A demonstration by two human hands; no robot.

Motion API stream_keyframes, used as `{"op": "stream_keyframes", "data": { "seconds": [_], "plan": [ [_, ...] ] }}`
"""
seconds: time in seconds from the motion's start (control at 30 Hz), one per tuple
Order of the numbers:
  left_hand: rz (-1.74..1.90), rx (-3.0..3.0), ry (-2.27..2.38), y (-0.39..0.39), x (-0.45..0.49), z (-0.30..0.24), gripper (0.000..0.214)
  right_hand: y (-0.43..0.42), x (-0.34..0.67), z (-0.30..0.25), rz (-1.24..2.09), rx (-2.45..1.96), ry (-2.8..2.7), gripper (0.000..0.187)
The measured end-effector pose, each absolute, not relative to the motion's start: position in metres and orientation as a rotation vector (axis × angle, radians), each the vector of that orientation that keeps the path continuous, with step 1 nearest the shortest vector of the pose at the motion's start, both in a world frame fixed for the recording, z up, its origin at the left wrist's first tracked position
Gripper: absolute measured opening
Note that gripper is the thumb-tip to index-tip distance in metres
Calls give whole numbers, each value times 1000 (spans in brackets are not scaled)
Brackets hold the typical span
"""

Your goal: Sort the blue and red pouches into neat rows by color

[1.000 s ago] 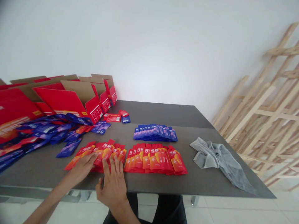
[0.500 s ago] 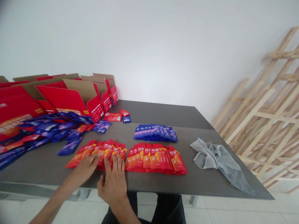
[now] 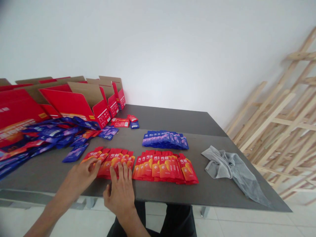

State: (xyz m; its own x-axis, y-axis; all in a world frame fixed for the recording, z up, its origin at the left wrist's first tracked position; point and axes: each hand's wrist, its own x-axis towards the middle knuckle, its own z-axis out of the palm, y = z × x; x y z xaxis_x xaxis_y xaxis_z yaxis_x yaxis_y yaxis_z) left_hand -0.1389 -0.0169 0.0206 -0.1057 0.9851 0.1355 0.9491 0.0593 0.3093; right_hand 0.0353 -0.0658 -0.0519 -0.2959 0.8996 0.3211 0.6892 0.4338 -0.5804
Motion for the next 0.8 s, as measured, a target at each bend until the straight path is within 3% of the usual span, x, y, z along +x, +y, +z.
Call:
{"op": "stream_keyframes", "data": {
  "seconds": [0.17, 0.4, 0.8],
  "plan": [
    [627, 2322, 2093, -7, -174, 7, 58, -66, 35, -52, 423, -1340, -2072, 75],
    [474, 2360, 2025, -6, -186, -35, 62, -67, 36, -48, 426, -1347, -2080, 74],
    [494, 2374, 2217, -9, -157, -31, 64, -68, 37, -45, 428, -1359, -2073, 75]
  ]
}}
